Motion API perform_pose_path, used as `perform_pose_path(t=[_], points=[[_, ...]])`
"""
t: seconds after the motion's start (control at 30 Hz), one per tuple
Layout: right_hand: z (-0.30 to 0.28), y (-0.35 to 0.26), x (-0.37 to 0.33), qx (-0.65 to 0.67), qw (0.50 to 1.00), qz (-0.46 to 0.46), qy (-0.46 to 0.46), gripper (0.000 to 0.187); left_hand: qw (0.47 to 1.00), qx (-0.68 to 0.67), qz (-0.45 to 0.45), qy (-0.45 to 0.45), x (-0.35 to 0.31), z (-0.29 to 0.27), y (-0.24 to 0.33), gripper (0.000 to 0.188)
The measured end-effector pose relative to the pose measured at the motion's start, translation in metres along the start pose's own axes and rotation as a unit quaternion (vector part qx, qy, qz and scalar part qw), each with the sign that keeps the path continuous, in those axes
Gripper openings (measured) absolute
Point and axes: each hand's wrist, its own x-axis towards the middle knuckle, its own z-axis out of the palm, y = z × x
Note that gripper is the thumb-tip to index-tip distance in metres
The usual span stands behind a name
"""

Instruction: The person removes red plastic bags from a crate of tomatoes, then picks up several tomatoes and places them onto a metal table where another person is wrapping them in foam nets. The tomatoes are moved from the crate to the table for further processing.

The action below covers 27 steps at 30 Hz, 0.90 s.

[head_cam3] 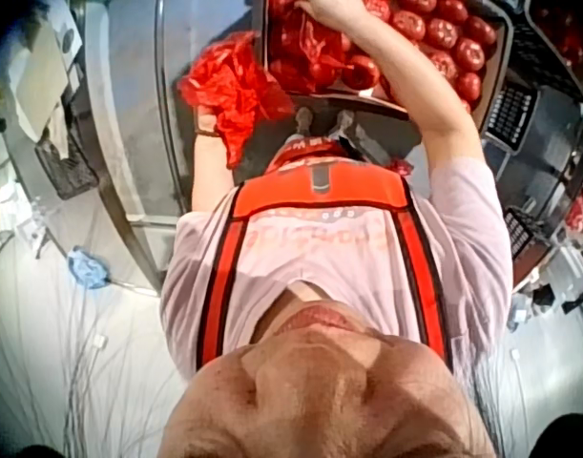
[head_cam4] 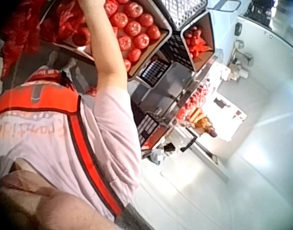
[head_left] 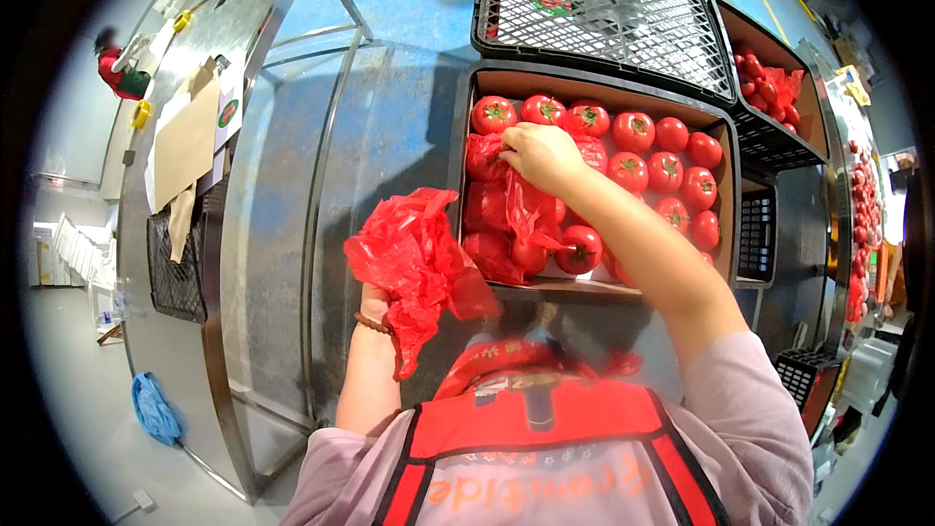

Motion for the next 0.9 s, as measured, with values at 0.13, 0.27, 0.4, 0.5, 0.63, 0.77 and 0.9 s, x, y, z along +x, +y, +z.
perform_pose_path(t=[0.13, 0.27, 0.4, 0.5, 0.63, 0.77, 0.9], points=[[-0.003, -0.002, -0.004, 0.005, 0.999, 0.022, 0.025, 0.025, 1.0, -0.001, 0.016, 0.009, -0.01, -0.005, 0.012, 0.051], [-0.017, -0.007, 0.004, -0.033, 0.999, 0.029, -0.029, 0.024, 0.999, 0.006, 0.03, 0.01, -0.016, -0.007, 0.021, 0.051], [-0.025, -0.01, 0.011, -0.027, 0.991, 0.058, -0.115, 0.023, 0.999, 0.009, 0.031, 0.007, -0.014, -0.01, 0.016, 0.051], [-0.022, 0.001, 0.005, 0.066, 0.992, 0.038, -0.098, 0.021, 0.999, 0.013, 0.031, 0.008, -0.015, -0.012, 0.014, 0.051], [-0.042, 0.023, -0.01, 0.271, 0.958, 0.094, -0.008, 0.016, 0.999, 0.018, 0.041, 0.012, -0.019, -0.016, 0.02, 0.051], [-0.086, 0.053, -0.047, 0.488, 0.833, 0.121, 0.232, 0.009, 0.998, 0.02, 0.05, 0.012, -0.023, -0.018, 0.031, 0.051], [-0.102, -0.011, -0.072, 0.1, 0.966, 0.101, 0.218, 0.01, 0.998, 0.028, 0.057, 0.019, -0.026, -0.024, 0.034, 0.051]])
